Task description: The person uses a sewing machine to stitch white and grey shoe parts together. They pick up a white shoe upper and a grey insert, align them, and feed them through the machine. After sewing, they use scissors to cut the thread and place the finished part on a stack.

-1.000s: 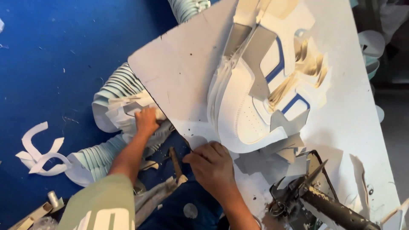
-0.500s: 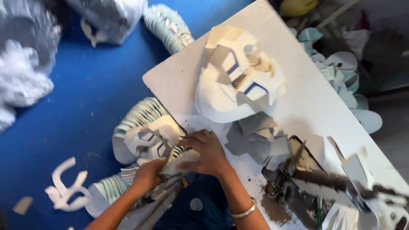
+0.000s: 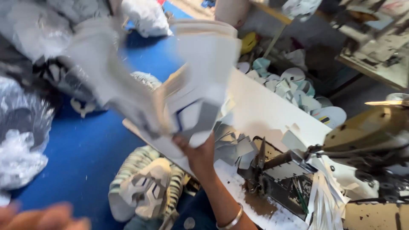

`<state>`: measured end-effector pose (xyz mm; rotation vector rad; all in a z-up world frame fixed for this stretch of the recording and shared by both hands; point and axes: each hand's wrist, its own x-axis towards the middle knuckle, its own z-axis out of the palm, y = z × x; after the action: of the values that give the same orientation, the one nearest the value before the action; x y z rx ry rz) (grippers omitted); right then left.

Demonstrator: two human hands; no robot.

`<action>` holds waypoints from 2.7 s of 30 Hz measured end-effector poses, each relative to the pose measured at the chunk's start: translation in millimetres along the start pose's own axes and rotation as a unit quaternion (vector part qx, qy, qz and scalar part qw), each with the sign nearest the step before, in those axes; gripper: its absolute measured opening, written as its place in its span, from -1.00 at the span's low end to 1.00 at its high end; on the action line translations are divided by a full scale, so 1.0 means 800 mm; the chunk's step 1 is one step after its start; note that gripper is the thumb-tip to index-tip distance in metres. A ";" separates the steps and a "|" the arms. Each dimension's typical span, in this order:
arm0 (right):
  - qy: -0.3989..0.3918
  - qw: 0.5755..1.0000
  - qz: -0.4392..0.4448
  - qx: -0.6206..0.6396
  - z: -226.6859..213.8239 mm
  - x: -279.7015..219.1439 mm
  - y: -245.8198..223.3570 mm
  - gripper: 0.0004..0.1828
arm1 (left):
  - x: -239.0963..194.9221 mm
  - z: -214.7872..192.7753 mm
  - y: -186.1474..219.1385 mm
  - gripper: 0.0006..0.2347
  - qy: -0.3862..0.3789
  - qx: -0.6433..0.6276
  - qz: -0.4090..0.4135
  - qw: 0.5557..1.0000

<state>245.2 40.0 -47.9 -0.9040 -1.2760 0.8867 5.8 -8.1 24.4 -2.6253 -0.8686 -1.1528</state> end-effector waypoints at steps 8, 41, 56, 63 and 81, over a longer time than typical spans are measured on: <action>0.204 0.902 0.378 0.046 -0.074 0.040 0.133 -0.21 | 0.098 0.216 -0.064 -0.46 0.030 -0.053 -0.189 0.980; 0.157 0.763 0.411 -0.474 -0.193 -0.064 0.110 -0.01 | 0.059 0.290 -0.143 -0.35 -0.067 -0.022 -0.410 0.910; 0.189 0.868 0.234 -0.395 -0.195 -0.085 0.107 -0.42 | 0.120 0.259 -0.147 -0.09 -0.111 0.091 -0.403 0.904; 0.209 0.892 0.271 -0.296 -0.180 -0.022 0.106 -0.41 | 0.146 0.201 -0.088 -0.31 0.028 -0.111 -0.348 0.931; 0.419 0.887 0.146 0.125 -0.417 -0.481 0.020 -0.32 | -0.140 0.324 0.242 -0.58 -0.062 -0.727 -0.508 0.458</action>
<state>544.0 -327.2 -236.2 -1.1131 -0.2729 0.7306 216.7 -127.0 -217.5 -2.8734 -2.6245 -3.2138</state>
